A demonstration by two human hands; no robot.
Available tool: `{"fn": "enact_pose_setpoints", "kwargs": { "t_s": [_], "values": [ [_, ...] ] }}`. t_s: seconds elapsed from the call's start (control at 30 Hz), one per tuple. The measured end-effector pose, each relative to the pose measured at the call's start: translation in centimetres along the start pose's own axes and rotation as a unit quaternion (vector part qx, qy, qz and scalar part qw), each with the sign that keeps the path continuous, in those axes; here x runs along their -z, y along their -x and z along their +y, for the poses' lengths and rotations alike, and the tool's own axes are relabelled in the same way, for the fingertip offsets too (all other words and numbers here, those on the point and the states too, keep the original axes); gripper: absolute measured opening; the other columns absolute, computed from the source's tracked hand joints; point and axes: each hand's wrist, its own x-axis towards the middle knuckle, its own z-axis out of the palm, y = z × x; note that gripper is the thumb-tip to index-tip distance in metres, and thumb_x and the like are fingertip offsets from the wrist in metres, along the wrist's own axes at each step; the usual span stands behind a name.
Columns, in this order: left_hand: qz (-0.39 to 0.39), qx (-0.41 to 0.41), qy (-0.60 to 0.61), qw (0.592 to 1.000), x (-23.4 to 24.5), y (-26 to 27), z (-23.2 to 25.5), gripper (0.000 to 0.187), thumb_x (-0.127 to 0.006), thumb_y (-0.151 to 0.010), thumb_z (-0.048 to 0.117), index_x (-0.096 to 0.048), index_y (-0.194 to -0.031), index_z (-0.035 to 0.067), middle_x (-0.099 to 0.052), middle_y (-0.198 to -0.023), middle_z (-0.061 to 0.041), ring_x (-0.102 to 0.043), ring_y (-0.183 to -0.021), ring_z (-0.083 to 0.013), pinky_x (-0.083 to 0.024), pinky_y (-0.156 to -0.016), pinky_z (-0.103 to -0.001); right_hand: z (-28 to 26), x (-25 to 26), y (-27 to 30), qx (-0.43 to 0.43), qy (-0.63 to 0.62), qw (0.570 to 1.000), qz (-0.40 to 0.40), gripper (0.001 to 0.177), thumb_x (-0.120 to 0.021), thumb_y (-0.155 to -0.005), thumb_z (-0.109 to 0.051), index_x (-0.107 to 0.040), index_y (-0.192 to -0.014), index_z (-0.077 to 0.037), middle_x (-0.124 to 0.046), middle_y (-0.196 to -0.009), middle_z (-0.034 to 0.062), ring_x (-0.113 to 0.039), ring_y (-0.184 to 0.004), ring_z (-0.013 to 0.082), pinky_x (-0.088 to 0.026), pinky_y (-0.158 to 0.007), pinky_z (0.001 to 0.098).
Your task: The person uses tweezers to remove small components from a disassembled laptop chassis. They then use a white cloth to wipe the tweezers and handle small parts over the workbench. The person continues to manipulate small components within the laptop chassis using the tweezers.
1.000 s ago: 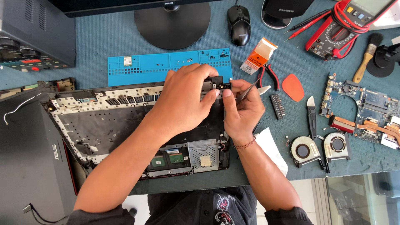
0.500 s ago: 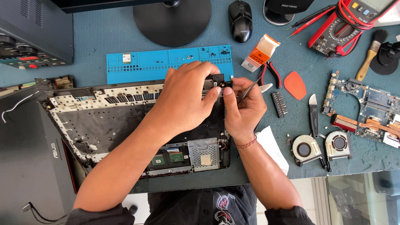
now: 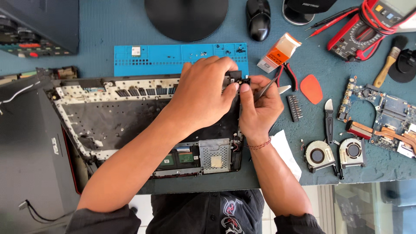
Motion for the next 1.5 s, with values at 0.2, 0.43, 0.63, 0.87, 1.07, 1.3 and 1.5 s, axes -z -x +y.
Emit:
{"fn": "enact_pose_setpoints", "kwargs": {
  "t_s": [0.2,0.43,0.63,0.87,1.07,1.3,1.5],
  "values": [
    [0.006,-0.008,0.011,1.000,0.1,0.1,0.0,0.028,-0.062,-0.081,0.016,-0.063,-0.107,0.005,-0.059,-0.081,-0.008,-0.062,-0.081,-0.0319,-0.038,-0.072,-0.044,0.2,-0.1,0.0,0.006,-0.003,1.000,0.006,0.021,-0.068,-0.088,-0.007,-0.059,-0.101,0.007,-0.061,-0.072,0.0105,-0.053,-0.060,0.0089,-0.044,-0.053,0.0226],
    [0.011,-0.003,0.015,1.000,0.0,0.0,-0.1,0.026,-0.062,-0.081,0.016,-0.063,-0.105,0.006,-0.059,-0.080,-0.007,-0.061,-0.080,-0.0327,-0.037,-0.070,-0.044,0.7,-0.1,0.0,0.007,-0.006,1.000,0.001,0.021,-0.069,-0.087,-0.005,-0.058,-0.101,0.007,-0.060,-0.071,0.0114,-0.055,-0.060,0.0100,-0.044,-0.052,0.0226],
    [0.021,-0.008,0.019,1.000,0.0,-0.2,-0.2,0.023,-0.062,-0.081,0.016,-0.064,-0.101,0.006,-0.059,-0.077,-0.009,-0.061,-0.078,-0.0339,-0.038,-0.070,-0.044,0.4,-0.3,0.0,0.005,-0.006,1.000,0.001,0.020,-0.068,-0.088,-0.004,-0.058,-0.100,0.007,-0.059,-0.070,0.0110,-0.055,-0.058,0.0101,-0.042,-0.052,0.0217],
    [0.032,-0.016,0.023,0.999,0.1,-0.1,0.0,0.020,-0.062,-0.081,0.016,-0.064,-0.099,0.007,-0.059,-0.075,-0.007,-0.062,-0.076,-0.0319,-0.038,-0.069,-0.043,0.4,-0.1,-0.1,0.005,-0.010,1.000,-0.001,0.020,-0.068,-0.088,-0.003,-0.057,-0.101,0.007,-0.060,-0.070,0.0117,-0.057,-0.059,0.0104,-0.044,-0.052,0.0214],
    [0.040,-0.022,0.027,0.999,0.3,0.1,0.4,0.018,-0.061,-0.081,0.016,-0.065,-0.097,0.008,-0.060,-0.075,-0.008,-0.063,-0.076,-0.0337,-0.038,-0.069,-0.043,0.1,0.0,-0.1,0.006,-0.011,1.000,-0.002,0.021,-0.069,-0.088,-0.004,-0.057,-0.101,0.007,-0.061,-0.071,0.0120,-0.056,-0.059,0.0095,-0.044,-0.052,0.0210],
    [0.046,-0.013,0.035,0.998,0.1,-0.4,0.1,0.014,-0.063,-0.079,0.016,-0.068,-0.092,0.010,-0.062,-0.072,-0.006,-0.064,-0.072,-0.0312,-0.040,-0.067,-0.041,-0.1,-0.2,-0.1,0.000,-0.003,1.000,0.005,0.018,-0.069,-0.087,-0.002,-0.058,-0.099,0.006,-0.062,-0.070,0.0110,-0.056,-0.058,0.0082,-0.044,-0.051,0.0205],
    [0.051,-0.019,0.067,0.996,-0.1,-0.6,-0.2,0.015,-0.065,-0.078,0.013,-0.069,-0.091,0.008,-0.064,-0.072,-0.008,-0.065,-0.072,-0.0334,-0.042,-0.071,-0.043,-0.3,-0.1,-0.2,-0.002,-0.001,1.000,0.008,0.016,-0.068,-0.087,0.000,-0.059,-0.098,0.006,-0.063,-0.071,0.0119,-0.055,-0.058,0.0084,-0.045,-0.052,0.0212]
  ]
}}
